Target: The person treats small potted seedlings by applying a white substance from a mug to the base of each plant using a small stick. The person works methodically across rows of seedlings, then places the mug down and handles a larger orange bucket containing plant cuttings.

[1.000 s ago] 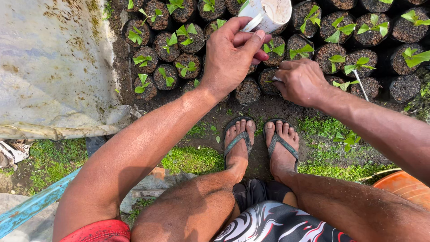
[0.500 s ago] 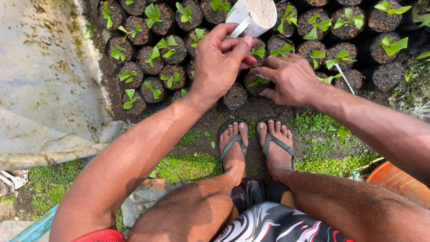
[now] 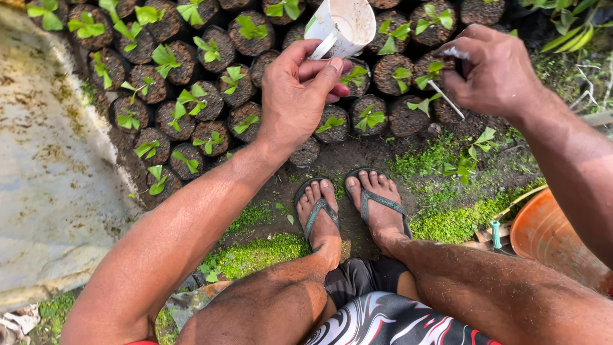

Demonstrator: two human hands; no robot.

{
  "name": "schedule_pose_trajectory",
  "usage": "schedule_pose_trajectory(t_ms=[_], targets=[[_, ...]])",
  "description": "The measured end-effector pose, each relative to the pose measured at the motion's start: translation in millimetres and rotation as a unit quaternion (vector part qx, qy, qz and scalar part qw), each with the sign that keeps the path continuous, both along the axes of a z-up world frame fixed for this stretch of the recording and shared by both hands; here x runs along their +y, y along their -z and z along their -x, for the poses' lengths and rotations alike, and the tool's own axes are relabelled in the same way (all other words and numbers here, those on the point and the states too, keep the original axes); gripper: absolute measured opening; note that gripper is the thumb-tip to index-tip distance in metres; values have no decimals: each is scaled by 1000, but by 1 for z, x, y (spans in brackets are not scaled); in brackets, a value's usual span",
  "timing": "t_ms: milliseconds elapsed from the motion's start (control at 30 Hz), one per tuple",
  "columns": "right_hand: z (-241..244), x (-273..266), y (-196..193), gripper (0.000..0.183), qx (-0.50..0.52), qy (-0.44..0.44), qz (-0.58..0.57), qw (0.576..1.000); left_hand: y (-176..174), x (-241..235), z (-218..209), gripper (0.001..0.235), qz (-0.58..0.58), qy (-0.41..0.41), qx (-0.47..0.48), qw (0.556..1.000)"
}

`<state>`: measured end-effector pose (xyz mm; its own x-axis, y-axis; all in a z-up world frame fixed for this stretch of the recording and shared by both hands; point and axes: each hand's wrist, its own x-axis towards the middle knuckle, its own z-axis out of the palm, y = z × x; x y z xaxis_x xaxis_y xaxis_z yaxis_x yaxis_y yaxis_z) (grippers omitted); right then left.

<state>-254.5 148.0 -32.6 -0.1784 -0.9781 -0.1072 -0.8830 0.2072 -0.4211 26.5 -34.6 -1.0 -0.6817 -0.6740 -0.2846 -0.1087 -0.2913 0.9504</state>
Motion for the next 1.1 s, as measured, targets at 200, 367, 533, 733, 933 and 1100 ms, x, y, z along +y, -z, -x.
schedule_pose_trajectory(t_ms=[200, 367, 533, 733, 933, 1100], targets=[[-4, 30, 8, 24, 68, -22, -47, 996, 2, 6, 13, 35, 11, 21, 3, 1000], [-7, 35, 4, 26, 66, -36, -28, 997, 3, 10, 19, 34, 11, 40, -4, 999], [-25, 20, 12, 35, 114, -79, -104, 985, 2, 15, 22, 36, 9, 45, -6, 999], [-27, 17, 4, 11, -117, 16, -72, 990, 4, 21, 22, 51, 22, 56, -11, 998], [-17, 27, -32, 10, -403, 226, 40, 886, 2, 36, 37, 82, 34, 66, 3, 997], [-24, 30, -52, 12, -422, 252, 105, 864, -3, 50, 60, 88, 59, 91, 47, 993]])
